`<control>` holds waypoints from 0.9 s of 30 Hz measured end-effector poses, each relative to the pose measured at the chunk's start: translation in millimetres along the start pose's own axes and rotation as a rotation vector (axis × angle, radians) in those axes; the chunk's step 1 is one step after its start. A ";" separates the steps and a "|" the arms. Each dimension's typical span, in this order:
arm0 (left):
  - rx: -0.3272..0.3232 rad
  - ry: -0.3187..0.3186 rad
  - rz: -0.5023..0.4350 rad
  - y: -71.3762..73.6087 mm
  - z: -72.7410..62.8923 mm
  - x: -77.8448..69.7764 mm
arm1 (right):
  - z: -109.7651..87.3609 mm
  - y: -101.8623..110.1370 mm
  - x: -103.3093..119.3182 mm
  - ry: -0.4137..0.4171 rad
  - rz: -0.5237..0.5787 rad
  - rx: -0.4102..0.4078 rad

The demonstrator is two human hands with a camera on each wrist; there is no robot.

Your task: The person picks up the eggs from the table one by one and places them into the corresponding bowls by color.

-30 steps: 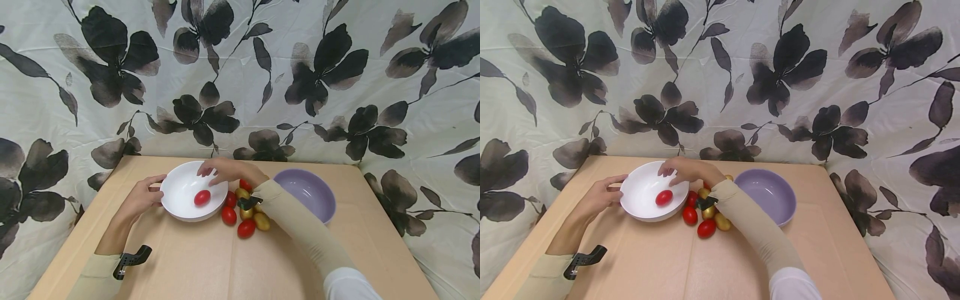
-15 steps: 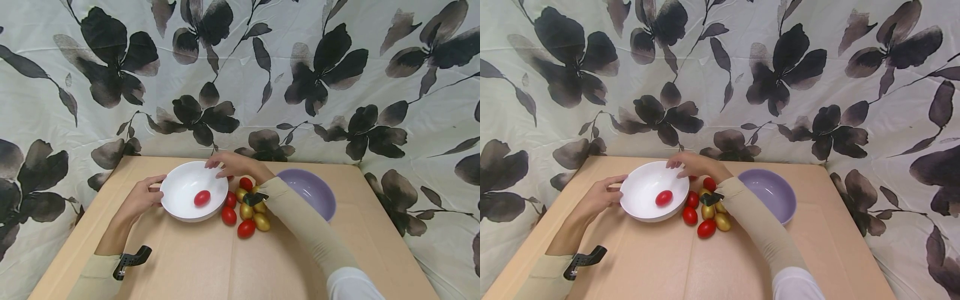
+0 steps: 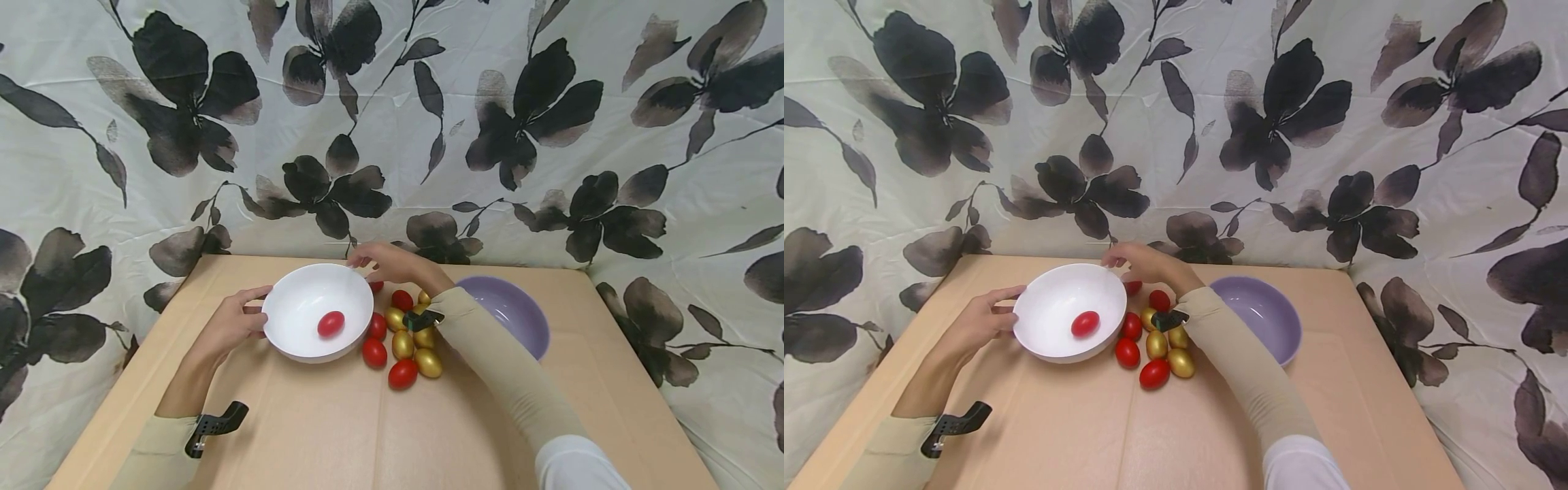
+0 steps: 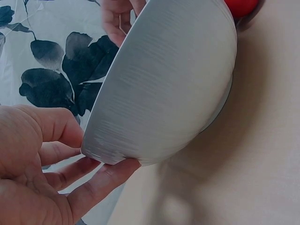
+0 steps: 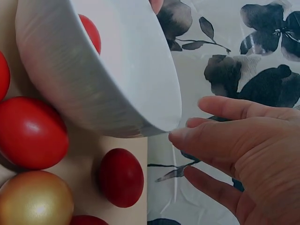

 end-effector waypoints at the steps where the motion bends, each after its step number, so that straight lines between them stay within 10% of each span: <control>1: 0.000 0.001 0.001 0.0 0.0 -0.2 | 0.3 0.3 -1.7 -0.001 0.007 -0.001; 27: -0.009 -0.004 -0.001 1.3 2.6 1.6 | 14.1 -14.4 -46.3 -0.129 -0.016 0.009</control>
Point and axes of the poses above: each hand's wrist, its own z-axis towards the middle knuckle, its own y-axis out of the back of the hand, x = y × z, the point moved 8 cm from there along z, towards the middle knuckle, and after that the axes turned 13 degrees about -y, right-handed, at the moved point
